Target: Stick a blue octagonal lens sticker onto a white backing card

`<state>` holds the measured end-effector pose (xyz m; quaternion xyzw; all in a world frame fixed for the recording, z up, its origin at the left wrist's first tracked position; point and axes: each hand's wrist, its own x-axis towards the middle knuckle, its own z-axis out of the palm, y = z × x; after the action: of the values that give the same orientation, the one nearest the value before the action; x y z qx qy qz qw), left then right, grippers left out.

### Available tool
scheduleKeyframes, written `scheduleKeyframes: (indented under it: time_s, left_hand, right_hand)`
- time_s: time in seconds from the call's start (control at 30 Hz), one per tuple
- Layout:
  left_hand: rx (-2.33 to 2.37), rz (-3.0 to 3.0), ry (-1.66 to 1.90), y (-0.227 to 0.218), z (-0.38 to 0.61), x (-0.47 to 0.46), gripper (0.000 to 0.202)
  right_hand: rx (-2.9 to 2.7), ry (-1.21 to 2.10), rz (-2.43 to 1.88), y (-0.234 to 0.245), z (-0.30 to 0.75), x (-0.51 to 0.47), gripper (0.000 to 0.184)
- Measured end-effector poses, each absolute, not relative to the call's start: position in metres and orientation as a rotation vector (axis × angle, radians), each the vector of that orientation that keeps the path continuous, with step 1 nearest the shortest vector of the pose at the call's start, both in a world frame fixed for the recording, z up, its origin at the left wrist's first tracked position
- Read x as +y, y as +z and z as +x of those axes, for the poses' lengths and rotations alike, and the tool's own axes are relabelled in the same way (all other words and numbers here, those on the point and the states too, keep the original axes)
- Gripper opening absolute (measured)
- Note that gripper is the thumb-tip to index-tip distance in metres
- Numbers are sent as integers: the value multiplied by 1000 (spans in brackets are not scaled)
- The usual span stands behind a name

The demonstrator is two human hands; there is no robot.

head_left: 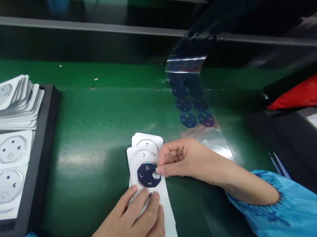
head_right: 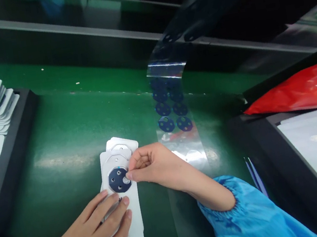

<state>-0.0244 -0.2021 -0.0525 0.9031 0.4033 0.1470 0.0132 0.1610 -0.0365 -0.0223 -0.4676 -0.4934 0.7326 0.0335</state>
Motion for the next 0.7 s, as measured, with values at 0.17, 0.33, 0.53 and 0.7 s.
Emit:
scheduleKeyframes:
  time_s: [0.17, 0.33, 0.53, 0.7]
  left_hand:
    - [1233, 2804, 517, -57, -24, -201, 65]
    - [1232, 2794, 570, -57, -25, -200, 64]
    - [1231, 2755, 608, -50, -26, -200, 49]
    - [1322, 2733, 861, -37, -37, -189, 20]
  right_hand:
    - [-1555, 2257, -1402, -21, 161, -35, 31]
    - [-1607, 2243, -1366, -21, 161, -32, 28]
    - [-1608, 2254, -1332, -21, 161, -31, 21]
    - [-1637, 2229, -1320, -23, 162, -31, 13]
